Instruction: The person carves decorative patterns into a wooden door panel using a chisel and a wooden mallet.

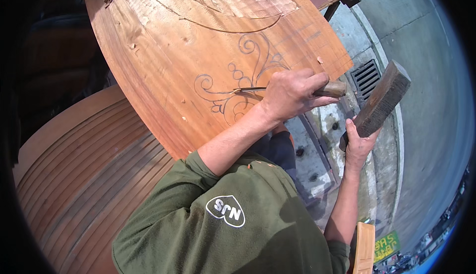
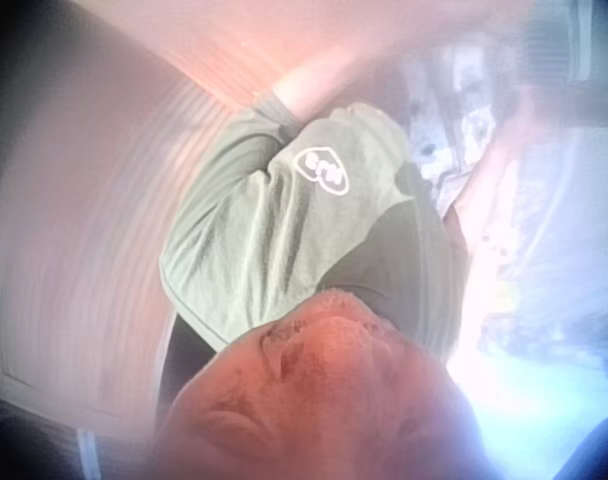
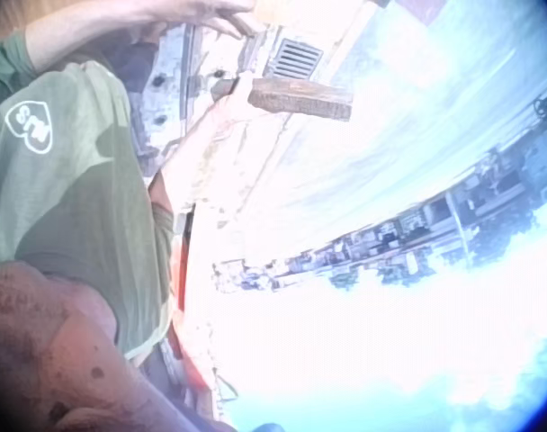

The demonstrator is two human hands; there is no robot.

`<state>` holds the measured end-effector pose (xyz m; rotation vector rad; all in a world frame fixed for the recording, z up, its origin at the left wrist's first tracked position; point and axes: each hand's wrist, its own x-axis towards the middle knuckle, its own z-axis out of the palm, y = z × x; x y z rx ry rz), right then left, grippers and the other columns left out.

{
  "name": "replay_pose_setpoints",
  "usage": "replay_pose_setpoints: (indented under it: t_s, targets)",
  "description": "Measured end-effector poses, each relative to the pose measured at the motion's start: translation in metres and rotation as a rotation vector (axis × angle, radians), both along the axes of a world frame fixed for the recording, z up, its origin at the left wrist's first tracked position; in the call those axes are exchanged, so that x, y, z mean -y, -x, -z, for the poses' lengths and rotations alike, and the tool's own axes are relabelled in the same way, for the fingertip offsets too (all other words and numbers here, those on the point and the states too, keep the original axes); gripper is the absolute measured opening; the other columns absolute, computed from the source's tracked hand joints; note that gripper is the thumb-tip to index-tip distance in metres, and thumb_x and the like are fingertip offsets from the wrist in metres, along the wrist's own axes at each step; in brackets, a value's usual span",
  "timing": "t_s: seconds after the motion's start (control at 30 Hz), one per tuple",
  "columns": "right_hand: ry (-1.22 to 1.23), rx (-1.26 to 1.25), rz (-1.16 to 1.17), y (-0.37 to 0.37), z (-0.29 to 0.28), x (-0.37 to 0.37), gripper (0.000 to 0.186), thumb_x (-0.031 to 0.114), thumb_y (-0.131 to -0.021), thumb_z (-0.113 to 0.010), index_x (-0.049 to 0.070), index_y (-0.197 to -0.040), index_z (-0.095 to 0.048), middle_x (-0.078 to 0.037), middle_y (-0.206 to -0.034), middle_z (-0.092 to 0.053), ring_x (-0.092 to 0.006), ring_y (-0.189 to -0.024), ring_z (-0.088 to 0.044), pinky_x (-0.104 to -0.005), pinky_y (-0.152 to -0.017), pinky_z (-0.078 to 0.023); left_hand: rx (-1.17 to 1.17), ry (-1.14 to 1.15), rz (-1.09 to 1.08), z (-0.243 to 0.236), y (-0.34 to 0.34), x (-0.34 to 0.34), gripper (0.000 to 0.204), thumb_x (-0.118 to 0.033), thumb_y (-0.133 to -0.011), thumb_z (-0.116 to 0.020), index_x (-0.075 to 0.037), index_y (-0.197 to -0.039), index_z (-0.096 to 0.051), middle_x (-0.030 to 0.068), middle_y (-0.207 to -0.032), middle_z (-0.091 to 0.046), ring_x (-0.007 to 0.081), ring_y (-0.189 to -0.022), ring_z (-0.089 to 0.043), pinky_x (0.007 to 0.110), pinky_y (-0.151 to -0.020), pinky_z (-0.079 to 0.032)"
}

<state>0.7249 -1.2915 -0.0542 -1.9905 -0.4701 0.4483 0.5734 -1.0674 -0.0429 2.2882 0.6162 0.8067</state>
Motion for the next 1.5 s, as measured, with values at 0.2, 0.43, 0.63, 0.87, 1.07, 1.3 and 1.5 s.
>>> replay_pose_setpoints:
  t_s: [0.2, 0.43, 0.63, 0.87, 1.07, 1.3, 1.5]
  targets:
    - [0.105, 0.049, -0.193, 0.042, -0.009, -0.024, 0.045, 0.001, -0.088, -0.076, 0.001, -0.128, -0.055, -0.009, -0.102, -0.065, -0.0175, -0.086, -0.067, -0.0342, -0.082, -0.057, 0.026, -0.018, 0.008, -0.003, 0.000, -0.002, 0.043, -0.053, -0.078, -0.087, -0.017, -0.086, -0.065, 0.0015, -0.068, -0.057, 0.0215, -0.060, -0.066, 0.039, -0.050, -0.050]
    - [-0.467, -0.358, 0.216, 0.008, -0.031, -0.033, 0.041, -0.002, -0.090, -0.074, 0.002, -0.126, -0.056, -0.010, -0.102, -0.066, -0.0152, -0.086, -0.067, -0.0313, -0.078, -0.056, 0.031, -0.040, -0.032, -0.006, 0.004, -0.005, 0.045, -0.055, -0.077, -0.087, -0.017, -0.085, -0.064, 0.0005, -0.067, -0.057, 0.0201, -0.060, -0.066, 0.037, -0.049, -0.048]
    - [0.090, 0.015, -0.171, 0.024, -0.013, -0.022, 0.070, -0.001, -0.086, -0.078, 0.001, -0.149, -0.049, -0.007, -0.102, -0.065, -0.0143, -0.088, -0.063, -0.0286, -0.086, -0.054, 0.009, -0.032, -0.041, -0.002, 0.005, -0.008, 0.045, -0.055, -0.078, -0.086, -0.017, -0.084, -0.063, 0.0002, -0.066, -0.056, 0.0200, -0.060, -0.065, 0.037, -0.049, -0.048]
    - [-0.168, -0.166, 0.024, 0.030, -0.027, -0.038, 0.045, 0.001, -0.088, -0.076, 0.002, -0.128, -0.055, -0.010, -0.103, -0.064, -0.0153, -0.085, -0.066, -0.0328, -0.080, -0.057, 0.000, -0.044, -0.027, -0.006, 0.006, -0.008, 0.046, -0.057, -0.077, -0.086, -0.017, -0.084, -0.064, 0.0000, -0.065, -0.055, 0.0202, -0.058, -0.065, 0.038, -0.048, -0.047]
    - [-0.055, -0.150, 0.001, 0.004, -0.036, -0.026, 0.046, 0.001, -0.090, -0.076, 0.003, -0.132, -0.057, -0.010, -0.107, -0.066, -0.0142, -0.086, -0.066, -0.0313, -0.079, -0.056, 0.002, -0.069, -0.062, -0.009, 0.011, -0.008, 0.048, -0.058, -0.075, -0.087, -0.017, -0.084, -0.065, -0.0001, -0.065, -0.055, 0.0210, -0.056, -0.064, 0.038, -0.048, -0.047]
    - [0.116, 0.003, -0.219, 0.046, -0.022, -0.022, 0.070, 0.000, -0.083, -0.077, 0.001, -0.147, -0.049, -0.006, -0.099, -0.063, -0.0166, -0.084, -0.061, -0.0321, -0.081, -0.053, 0.018, -0.016, -0.021, -0.010, 0.014, -0.010, 0.049, -0.058, -0.076, -0.087, -0.016, -0.082, -0.063, 0.0017, -0.065, -0.056, 0.0224, -0.055, -0.064, 0.039, -0.048, -0.047]
    - [-0.382, -0.277, 0.176, 0.034, -0.032, -0.037, 0.046, -0.003, -0.090, -0.074, 0.002, -0.130, -0.053, -0.010, -0.102, -0.066, -0.0169, -0.086, -0.067, -0.0334, -0.081, -0.057, -0.009, -0.030, -0.008, -0.011, 0.018, -0.009, 0.048, -0.056, -0.078, -0.087, -0.015, -0.080, -0.062, 0.0029, -0.065, -0.056, 0.0237, -0.056, -0.064, 0.040, -0.049, -0.048]
